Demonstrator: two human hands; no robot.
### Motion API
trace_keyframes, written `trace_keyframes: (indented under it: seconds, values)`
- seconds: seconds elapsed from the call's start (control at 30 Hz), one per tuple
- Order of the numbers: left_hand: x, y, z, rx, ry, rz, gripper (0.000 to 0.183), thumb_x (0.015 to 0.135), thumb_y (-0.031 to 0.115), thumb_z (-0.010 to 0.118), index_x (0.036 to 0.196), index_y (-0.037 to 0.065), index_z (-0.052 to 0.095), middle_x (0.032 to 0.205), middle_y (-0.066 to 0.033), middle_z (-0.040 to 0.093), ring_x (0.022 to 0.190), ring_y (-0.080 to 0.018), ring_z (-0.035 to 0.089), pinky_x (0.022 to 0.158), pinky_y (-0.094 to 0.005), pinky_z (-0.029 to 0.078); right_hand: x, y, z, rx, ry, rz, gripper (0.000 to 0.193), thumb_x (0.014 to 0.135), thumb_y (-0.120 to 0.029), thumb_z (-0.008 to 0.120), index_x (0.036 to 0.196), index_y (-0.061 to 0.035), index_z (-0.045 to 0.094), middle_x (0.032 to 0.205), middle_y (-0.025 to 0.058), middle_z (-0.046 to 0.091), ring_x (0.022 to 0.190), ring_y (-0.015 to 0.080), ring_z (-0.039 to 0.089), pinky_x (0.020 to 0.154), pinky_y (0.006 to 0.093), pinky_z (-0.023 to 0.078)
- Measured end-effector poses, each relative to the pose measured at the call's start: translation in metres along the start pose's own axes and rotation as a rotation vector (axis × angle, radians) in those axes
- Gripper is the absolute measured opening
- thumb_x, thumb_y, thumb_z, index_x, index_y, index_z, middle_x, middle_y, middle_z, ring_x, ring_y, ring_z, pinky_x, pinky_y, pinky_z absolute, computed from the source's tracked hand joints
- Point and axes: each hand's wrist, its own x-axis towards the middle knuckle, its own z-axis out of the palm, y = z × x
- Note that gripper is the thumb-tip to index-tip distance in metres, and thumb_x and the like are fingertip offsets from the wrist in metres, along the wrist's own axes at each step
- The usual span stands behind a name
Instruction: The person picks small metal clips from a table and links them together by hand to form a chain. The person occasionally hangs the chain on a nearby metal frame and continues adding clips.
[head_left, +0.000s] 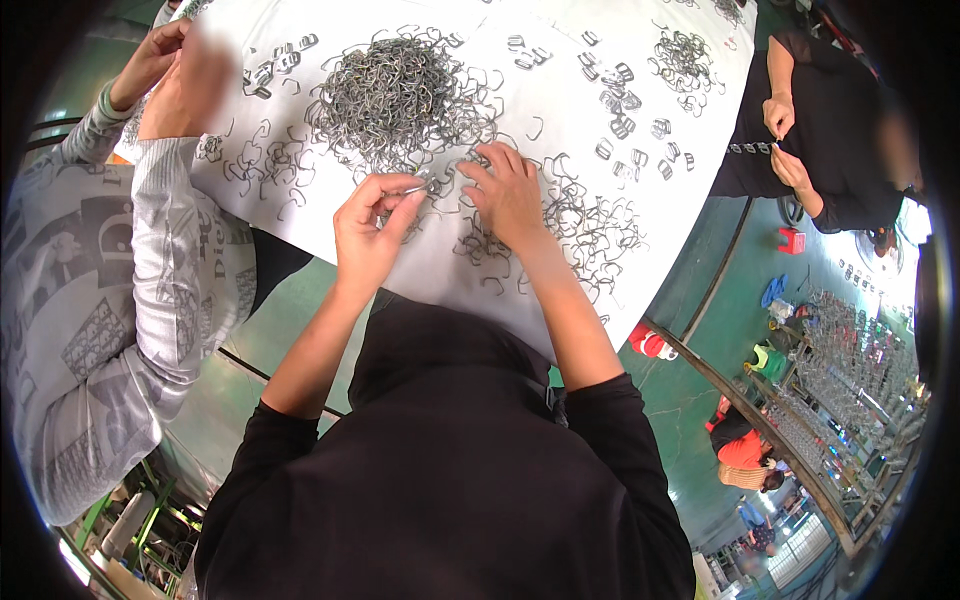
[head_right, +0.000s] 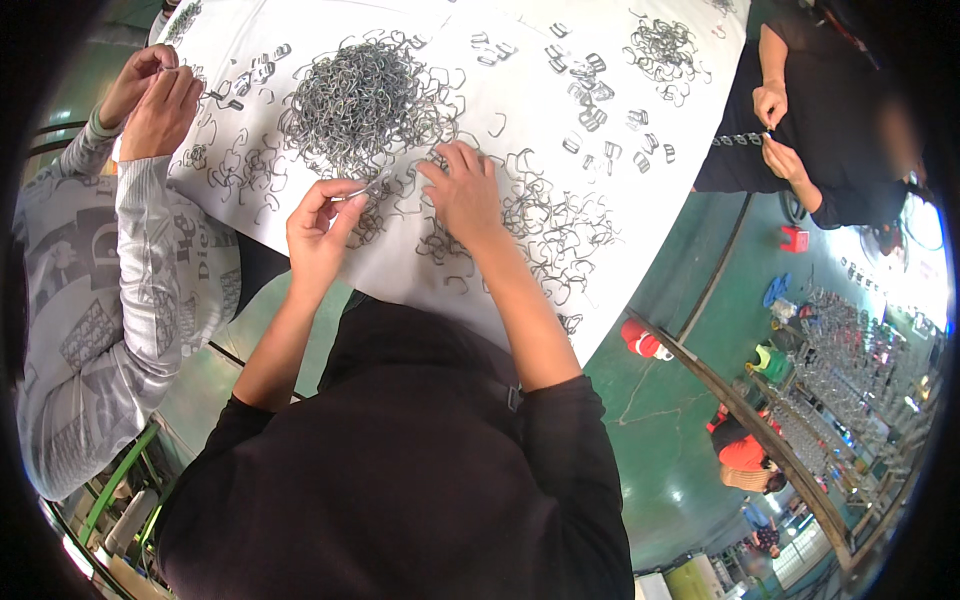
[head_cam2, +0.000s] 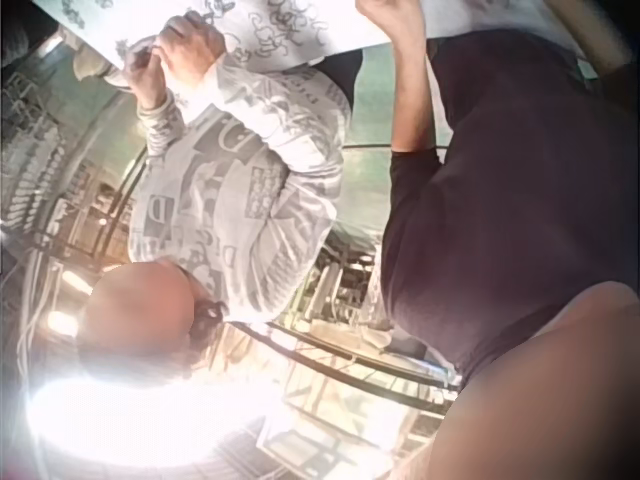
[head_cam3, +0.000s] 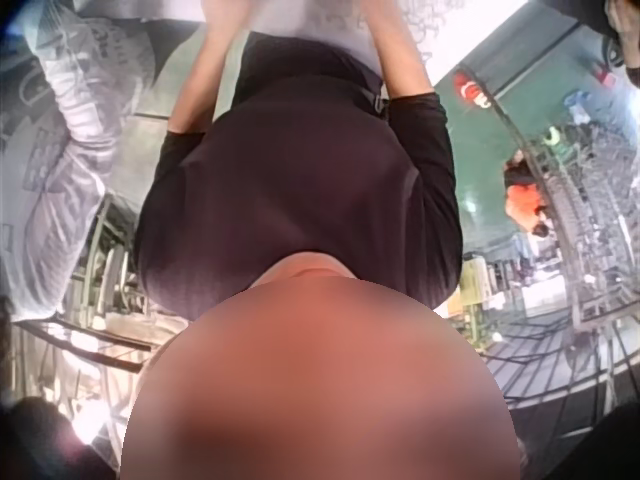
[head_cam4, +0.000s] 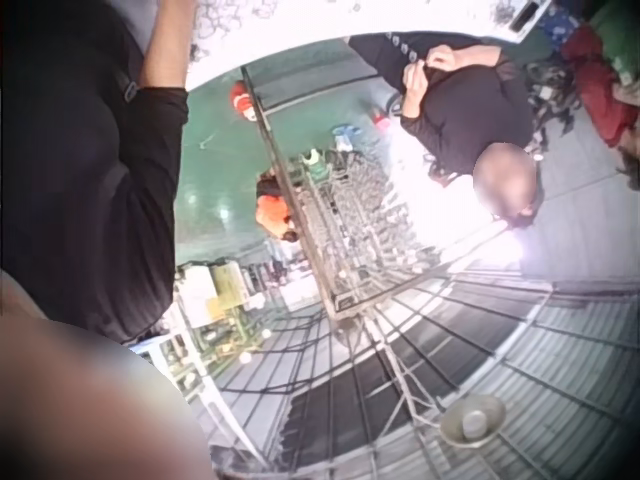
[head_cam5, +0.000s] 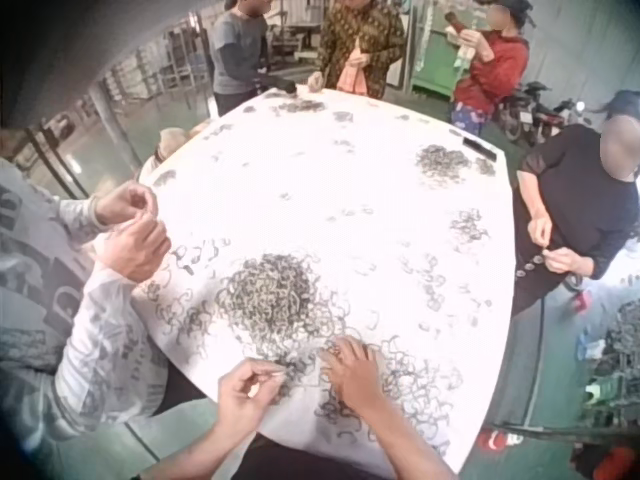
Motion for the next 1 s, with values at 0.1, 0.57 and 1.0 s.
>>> trace_keyframes:
  seconds: [0.1, 0.57, 1.0]
  values:
    - [0.005, 0.0, -0.001, -0.004, 0.013, -0.003, 0.013, 0.085, -0.005, 0.065, 0.098, -0.003, 0.066, 0.099, -0.0075, 0.066, 0.082, -0.009, 0.062, 0.072, -0.0214, 0.051, -0.003, 0.009, -0.009, -0.088, -0.085, 0.061, 0.049, 0.076, -0.032, 0.075, 0.122, -0.0231, 0.06, 0.14, 0.0093, 0.042, 0.135, 0.0354, 0.03, 0.103, 0.0649, 0.023]
    - [0.014, -0.004, -0.01, -0.027, 0.025, 0.021, 0.014, 0.085, -0.004, 0.066, 0.099, -0.002, 0.066, 0.098, -0.0065, 0.066, 0.083, -0.0087, 0.061, 0.071, -0.0215, 0.05, -0.001, 0.021, -0.024, 0.001, 0.06, 0.087, 0.009, 0.082, -0.018, 0.067, 0.089, -0.0131, 0.068, 0.086, -0.0009, 0.061, 0.087, 0.0197, 0.059, 0.079, 0.0356, 0.04]
    - [0.001, -0.007, -0.021, 0.051, 0.104, 0.019, 0.014, 0.085, -0.001, 0.068, 0.098, 0.0, 0.067, 0.096, -0.0045, 0.068, 0.083, -0.0079, 0.061, 0.071, -0.0219, 0.049, 0.028, -0.013, 0.006, 0.059, -0.123, 0.328, 0.011, 0.083, -0.019, 0.068, 0.094, -0.0167, 0.069, 0.089, 0.0024, 0.06, 0.087, 0.0221, 0.061, 0.08, 0.0407, 0.04]
